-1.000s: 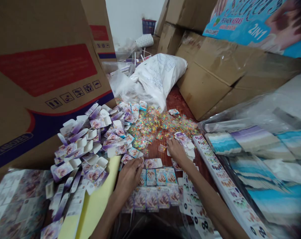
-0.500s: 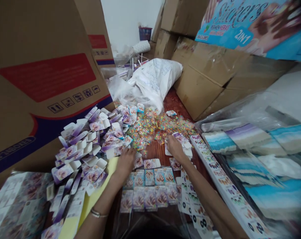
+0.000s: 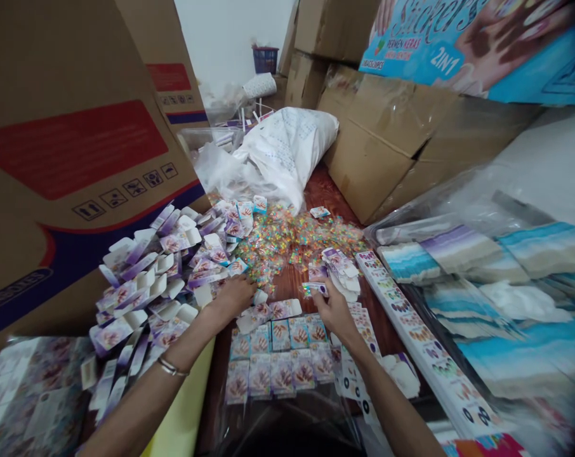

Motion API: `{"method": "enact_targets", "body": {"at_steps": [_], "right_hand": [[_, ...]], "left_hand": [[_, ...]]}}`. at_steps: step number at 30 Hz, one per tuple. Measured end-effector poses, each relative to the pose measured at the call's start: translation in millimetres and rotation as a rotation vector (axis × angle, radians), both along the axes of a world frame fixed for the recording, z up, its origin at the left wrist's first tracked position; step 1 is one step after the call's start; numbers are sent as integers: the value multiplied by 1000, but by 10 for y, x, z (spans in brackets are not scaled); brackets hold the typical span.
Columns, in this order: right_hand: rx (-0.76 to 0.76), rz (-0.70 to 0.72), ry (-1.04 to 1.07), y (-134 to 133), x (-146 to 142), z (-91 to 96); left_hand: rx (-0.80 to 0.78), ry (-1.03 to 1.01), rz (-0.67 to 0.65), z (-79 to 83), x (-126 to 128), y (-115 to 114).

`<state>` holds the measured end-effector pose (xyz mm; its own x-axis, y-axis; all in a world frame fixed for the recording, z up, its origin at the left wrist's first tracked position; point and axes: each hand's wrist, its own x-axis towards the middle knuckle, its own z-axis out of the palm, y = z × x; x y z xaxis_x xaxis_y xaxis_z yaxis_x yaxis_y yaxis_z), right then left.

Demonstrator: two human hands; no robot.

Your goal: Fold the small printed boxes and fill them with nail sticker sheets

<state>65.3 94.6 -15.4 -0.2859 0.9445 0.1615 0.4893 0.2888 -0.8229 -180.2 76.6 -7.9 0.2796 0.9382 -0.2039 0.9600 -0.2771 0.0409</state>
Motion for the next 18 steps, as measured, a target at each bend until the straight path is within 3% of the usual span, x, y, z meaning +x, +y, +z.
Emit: {"method": "enact_targets", "body": {"at_steps": [7, 12, 16, 18], "right_hand": [[-336, -51, 376, -69, -123, 125], [-375, -65, 420, -72, -117, 137], [-369, -89, 425, -60, -141, 156], [-290, -118, 360, -63, -165, 191]], "left_hand": [[77, -45, 12, -4, 90, -2], [130, -83, 86, -8, 97, -84], [223, -133, 169, 145, 190, -186], [255, -161, 167, 251, 302, -253]]}}
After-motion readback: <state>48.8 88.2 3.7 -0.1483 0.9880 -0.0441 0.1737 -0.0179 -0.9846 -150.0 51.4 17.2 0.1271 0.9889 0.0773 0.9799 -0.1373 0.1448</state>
